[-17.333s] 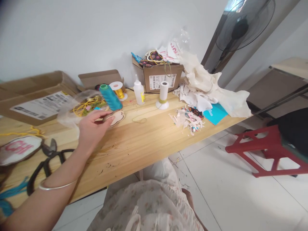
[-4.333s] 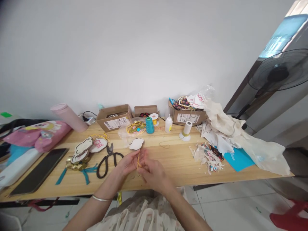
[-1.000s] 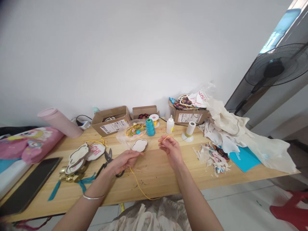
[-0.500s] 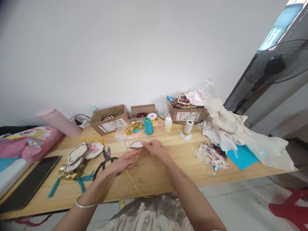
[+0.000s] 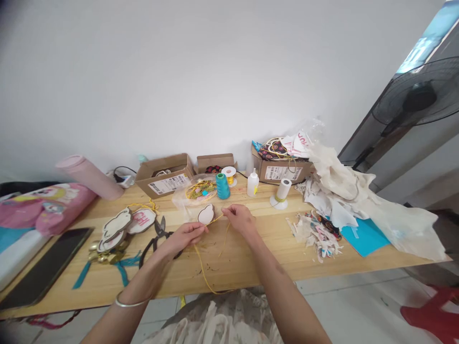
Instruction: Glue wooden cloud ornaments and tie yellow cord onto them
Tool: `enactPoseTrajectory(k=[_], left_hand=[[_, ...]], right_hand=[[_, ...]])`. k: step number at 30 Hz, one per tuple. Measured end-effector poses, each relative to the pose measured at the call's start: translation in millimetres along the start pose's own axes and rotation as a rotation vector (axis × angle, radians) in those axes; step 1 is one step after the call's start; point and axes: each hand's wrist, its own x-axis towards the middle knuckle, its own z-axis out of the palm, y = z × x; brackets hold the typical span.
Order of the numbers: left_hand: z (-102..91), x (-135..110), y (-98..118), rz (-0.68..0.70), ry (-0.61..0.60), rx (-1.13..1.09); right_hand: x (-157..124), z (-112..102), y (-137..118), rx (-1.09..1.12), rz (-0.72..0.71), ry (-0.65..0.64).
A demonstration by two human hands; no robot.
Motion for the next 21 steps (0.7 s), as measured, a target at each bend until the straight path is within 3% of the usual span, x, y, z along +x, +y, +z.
enactPoseTrajectory(k=[5, 9, 12, 16, 21], left_hand=[[11.0, 3, -3, -0.094, -0.022, -0.283], [26.9, 4, -2, -0.343, -0.236, -0.855], [39.2, 6, 2, -0.393, -0.328, -1.275], [48.8, 7, 17, -0.283, -0.197, -1.579], [51.0, 0, 29, -0.255, -0.11, -1.555]], right_hand=[[-7, 1, -16, 0.028, -0.047, -0.018], [-14, 3, -32, 0.178, -0.1, -0.101], [-22, 2, -38, 0.259, -0.087, -0.176], [-29, -3, -37, 0.275, -0.115, -0.148], [-26, -11, -33, 0.306, -0.09, 0.031]])
